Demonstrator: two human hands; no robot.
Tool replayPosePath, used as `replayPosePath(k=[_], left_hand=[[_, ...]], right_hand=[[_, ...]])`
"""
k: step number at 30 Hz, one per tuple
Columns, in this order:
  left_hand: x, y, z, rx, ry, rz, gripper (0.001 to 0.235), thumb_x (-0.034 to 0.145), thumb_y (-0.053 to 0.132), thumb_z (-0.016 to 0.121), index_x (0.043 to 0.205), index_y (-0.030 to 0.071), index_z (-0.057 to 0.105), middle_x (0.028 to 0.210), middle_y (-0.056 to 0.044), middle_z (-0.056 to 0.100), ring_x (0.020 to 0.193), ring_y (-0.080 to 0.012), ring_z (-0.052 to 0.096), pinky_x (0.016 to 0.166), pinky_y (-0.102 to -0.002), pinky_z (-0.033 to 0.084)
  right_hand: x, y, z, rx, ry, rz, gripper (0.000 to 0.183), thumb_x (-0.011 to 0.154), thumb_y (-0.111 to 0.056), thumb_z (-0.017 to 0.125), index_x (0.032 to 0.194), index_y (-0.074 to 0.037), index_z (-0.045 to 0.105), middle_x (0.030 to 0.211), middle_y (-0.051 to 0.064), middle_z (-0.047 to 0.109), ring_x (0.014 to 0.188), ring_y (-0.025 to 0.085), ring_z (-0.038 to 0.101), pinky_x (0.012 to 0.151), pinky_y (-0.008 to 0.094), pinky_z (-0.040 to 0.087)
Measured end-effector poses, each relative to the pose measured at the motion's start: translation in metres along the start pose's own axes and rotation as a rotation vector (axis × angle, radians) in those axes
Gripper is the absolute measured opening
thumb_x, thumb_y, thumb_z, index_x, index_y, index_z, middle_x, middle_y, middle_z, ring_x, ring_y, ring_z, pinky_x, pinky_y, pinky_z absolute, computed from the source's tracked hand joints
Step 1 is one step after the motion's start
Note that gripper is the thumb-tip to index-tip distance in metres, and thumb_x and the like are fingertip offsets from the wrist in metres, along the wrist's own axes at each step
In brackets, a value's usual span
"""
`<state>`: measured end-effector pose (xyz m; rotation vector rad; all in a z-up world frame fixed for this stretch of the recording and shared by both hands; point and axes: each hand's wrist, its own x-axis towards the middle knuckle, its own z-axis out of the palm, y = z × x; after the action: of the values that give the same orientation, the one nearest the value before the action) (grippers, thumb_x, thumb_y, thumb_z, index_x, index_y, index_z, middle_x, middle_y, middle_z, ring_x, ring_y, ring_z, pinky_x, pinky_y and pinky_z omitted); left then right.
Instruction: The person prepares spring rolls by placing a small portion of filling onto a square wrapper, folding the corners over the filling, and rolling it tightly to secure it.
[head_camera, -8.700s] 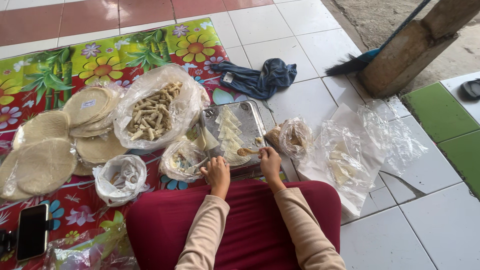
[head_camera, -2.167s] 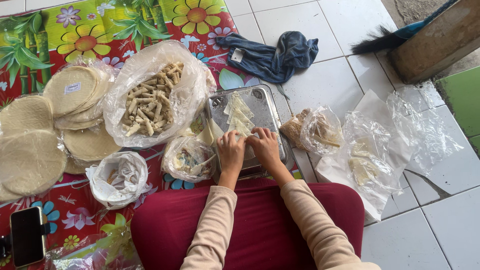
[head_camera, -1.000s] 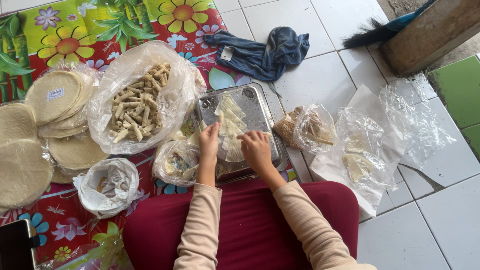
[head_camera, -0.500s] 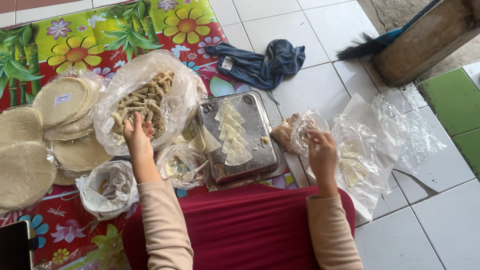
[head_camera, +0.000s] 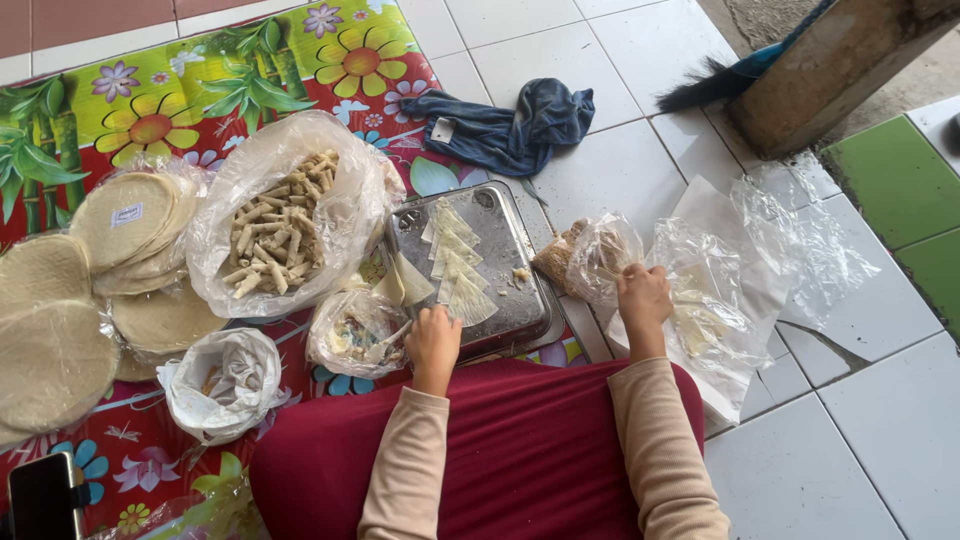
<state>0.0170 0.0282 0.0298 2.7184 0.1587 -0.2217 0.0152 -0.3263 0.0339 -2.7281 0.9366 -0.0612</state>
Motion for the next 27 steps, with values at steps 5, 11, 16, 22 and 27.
replayPosePath(k=[5, 11, 16, 22, 27], left_hand=[[-0.014, -0.006, 0.005, -0.006, 0.119, -0.025, 0.039, 0.086, 0.032, 0.078, 0.115, 0.012, 0.06, 0.112, -0.013, 0.067, 0.103, -0.0342, 0.069, 0.082, -0.048, 0.057], [-0.003, -0.009, 0.016, -0.005, 0.112, -0.097, 0.04, 0.09, 0.03, 0.076, 0.114, 0.006, 0.056, 0.111, -0.016, 0.069, 0.1, -0.0361, 0.071, 0.079, -0.049, 0.059], [-0.002, -0.011, 0.02, -0.016, 0.129, -0.073, 0.03, 0.092, 0.029, 0.073, 0.108, 0.008, 0.059, 0.11, -0.013, 0.069, 0.101, -0.0347, 0.071, 0.08, -0.049, 0.059], [-0.011, -0.004, 0.013, -0.067, 0.136, -0.035, 0.027, 0.091, 0.03, 0.072, 0.109, 0.012, 0.061, 0.112, -0.01, 0.067, 0.102, -0.0322, 0.069, 0.081, -0.047, 0.059], [-0.011, 0.0, 0.012, -0.131, 0.106, -0.041, 0.029, 0.089, 0.032, 0.072, 0.109, 0.014, 0.062, 0.116, -0.009, 0.064, 0.106, -0.031, 0.067, 0.082, -0.047, 0.058]], right_hand=[[0.006, 0.006, 0.006, 0.002, -0.026, 0.032, 0.017, 0.092, -0.036, 0.074, 0.105, -0.026, 0.079, 0.111, 0.007, 0.07, 0.1, 0.031, 0.071, 0.083, 0.045, 0.057], [0.001, -0.003, 0.004, -0.07, 0.039, 0.033, 0.03, 0.104, -0.04, 0.062, 0.101, -0.013, 0.075, 0.094, 0.009, 0.076, 0.087, 0.029, 0.076, 0.071, 0.041, 0.06], [0.004, -0.012, 0.027, -0.019, 0.173, -0.099, 0.024, 0.096, -0.03, 0.066, 0.093, -0.009, 0.076, 0.095, 0.012, 0.075, 0.081, 0.03, 0.07, 0.067, 0.042, 0.055], [0.017, 0.02, 0.022, 0.441, 0.096, 0.126, 0.023, 0.101, -0.024, 0.064, 0.104, -0.004, 0.076, 0.092, 0.013, 0.074, 0.076, 0.025, 0.07, 0.068, 0.041, 0.054], [0.002, 0.038, 0.016, 0.673, 0.184, -0.033, 0.027, 0.099, -0.026, 0.07, 0.105, -0.001, 0.077, 0.081, 0.009, 0.073, 0.069, 0.017, 0.065, 0.066, 0.037, 0.051]])
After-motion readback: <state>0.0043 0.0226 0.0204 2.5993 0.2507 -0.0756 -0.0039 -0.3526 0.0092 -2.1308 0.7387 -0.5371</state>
